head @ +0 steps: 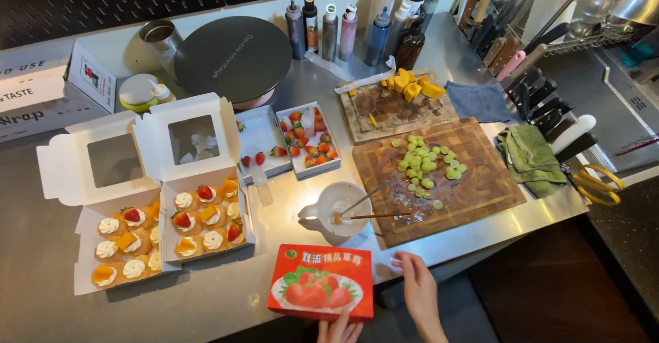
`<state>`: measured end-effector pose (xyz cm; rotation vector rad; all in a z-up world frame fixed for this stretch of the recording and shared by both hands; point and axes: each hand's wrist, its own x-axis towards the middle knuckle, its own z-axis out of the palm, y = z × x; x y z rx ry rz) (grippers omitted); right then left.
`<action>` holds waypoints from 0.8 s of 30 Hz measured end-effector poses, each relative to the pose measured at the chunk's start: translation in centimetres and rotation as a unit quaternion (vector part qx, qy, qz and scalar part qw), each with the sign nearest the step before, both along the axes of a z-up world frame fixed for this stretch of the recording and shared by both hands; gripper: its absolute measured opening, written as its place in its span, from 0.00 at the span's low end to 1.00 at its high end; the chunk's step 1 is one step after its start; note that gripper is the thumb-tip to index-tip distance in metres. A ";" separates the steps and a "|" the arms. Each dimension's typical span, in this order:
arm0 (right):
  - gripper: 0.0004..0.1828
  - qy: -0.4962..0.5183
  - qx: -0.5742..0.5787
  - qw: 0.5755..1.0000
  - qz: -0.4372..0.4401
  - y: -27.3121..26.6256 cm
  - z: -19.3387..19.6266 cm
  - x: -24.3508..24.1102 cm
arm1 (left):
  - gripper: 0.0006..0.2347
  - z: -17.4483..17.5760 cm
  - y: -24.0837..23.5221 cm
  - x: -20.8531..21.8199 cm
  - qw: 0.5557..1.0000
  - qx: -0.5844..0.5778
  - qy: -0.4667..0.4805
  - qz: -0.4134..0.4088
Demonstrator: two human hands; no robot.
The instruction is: Decorating fruit tarts with sliced strawberries and grapes using a glaze and brush.
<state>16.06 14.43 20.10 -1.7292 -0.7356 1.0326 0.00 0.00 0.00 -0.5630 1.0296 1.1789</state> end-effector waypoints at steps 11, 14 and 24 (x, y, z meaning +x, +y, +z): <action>0.27 0.170 -0.092 0.980 0.039 11.7 0.6 -7.5 | 0.24 11.8 9.9 -5.7 0.986 0.030 -0.028 -0.164; 0.27 0.250 -0.063 0.965 0.058 14.5 -0.3 -8.6 | 0.21 12.3 11.5 -6.2 0.987 0.048 -0.047 -0.147; 0.18 -0.336 0.074 0.931 0.124 8.1 1.6 -7.4 | 0.28 19.6 13.9 -6.7 0.924 0.155 -0.027 -0.349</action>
